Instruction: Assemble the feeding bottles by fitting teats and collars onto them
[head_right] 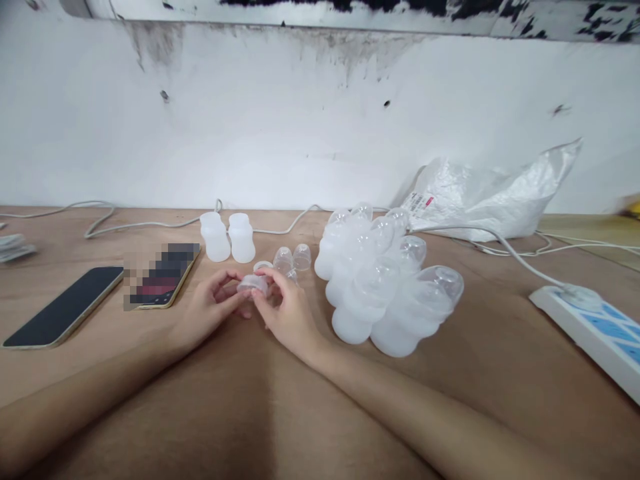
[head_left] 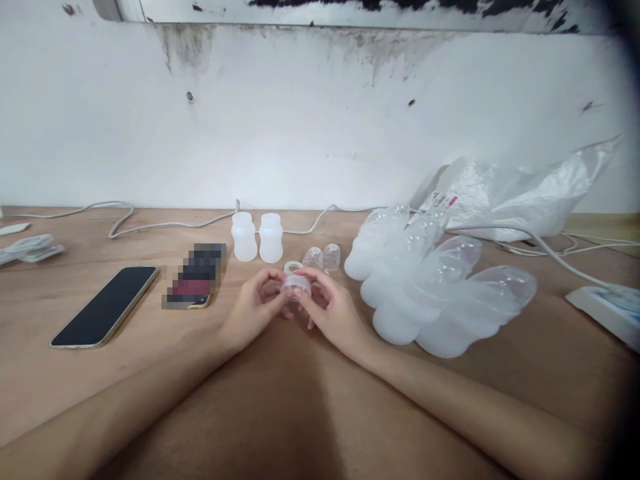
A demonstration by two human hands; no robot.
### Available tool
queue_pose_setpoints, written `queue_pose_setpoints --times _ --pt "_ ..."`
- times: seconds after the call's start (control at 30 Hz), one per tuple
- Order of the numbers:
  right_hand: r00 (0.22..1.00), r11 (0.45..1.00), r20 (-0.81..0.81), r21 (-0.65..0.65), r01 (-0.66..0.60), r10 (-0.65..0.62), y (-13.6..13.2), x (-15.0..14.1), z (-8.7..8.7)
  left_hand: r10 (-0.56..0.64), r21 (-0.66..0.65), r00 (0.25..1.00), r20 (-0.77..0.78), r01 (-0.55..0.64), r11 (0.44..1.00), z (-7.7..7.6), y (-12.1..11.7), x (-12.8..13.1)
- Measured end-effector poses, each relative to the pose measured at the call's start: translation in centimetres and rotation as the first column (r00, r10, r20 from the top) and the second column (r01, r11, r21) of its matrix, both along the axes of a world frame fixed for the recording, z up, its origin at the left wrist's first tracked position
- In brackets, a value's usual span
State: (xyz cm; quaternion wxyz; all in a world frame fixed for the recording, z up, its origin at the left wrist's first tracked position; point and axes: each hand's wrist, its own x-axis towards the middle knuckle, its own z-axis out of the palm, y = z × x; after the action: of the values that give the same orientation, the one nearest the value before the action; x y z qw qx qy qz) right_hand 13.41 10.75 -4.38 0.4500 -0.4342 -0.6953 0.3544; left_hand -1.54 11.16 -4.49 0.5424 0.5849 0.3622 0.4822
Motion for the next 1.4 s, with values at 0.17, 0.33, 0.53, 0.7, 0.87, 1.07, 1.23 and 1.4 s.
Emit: queue_pose_setpoints --times 0.17,0.33,0.53,0.7,0.87,1.07,1.23,1.4 --pt "0.992 0.998 -0.125 -0.045 -0.039 0.034 -0.04 0.12 -0.24 -0.028 -0.007 0.999 0.041 0.029 1.000 0.15 -0.03 -0.11" --pt "0.979 0.992 -0.199 -0.107 -0.067 0.045 -0.11 -0.05 -0.05 0.033 -0.023 0.999 0.041 -0.032 0.999 0.19 0.08 -0.05" --pt "0.979 0.993 -0.200 -0.095 -0.063 0.043 -0.02 0.10 -0.18 0.056 -0.021 0.998 0.021 -0.056 0.998 0.20 -0.04 0.05" --pt "0.972 0.988 -0.227 -0.126 -0.093 0.062 0.00 0.03 -0.19 0.083 0.000 0.997 0.008 -0.083 0.997 0.08 -0.15 -0.05" --pt "0.970 0.991 -0.240 -0.111 -0.078 0.049 0.00 -0.13 -0.16 0.093 0.011 0.995 -0.017 -0.093 0.996 0.04 -0.14 -0.01" --pt "0.978 0.994 -0.210 -0.101 -0.033 0.011 -0.02 -0.30 0.05 0.124 0.031 0.991 -0.052 -0.123 0.992 0.14 -0.24 0.09" --pt "0.984 1.000 -0.180 -0.027 0.003 -0.008 -0.02 -0.49 0.13 0.176 0.075 0.980 -0.093 -0.170 0.983 0.06 -0.42 0.28" --pt "0.981 1.000 -0.194 -0.011 0.025 -0.026 0.10 -0.62 -0.02 0.210 0.088 0.973 -0.097 -0.202 0.975 -0.06 -0.48 0.68"
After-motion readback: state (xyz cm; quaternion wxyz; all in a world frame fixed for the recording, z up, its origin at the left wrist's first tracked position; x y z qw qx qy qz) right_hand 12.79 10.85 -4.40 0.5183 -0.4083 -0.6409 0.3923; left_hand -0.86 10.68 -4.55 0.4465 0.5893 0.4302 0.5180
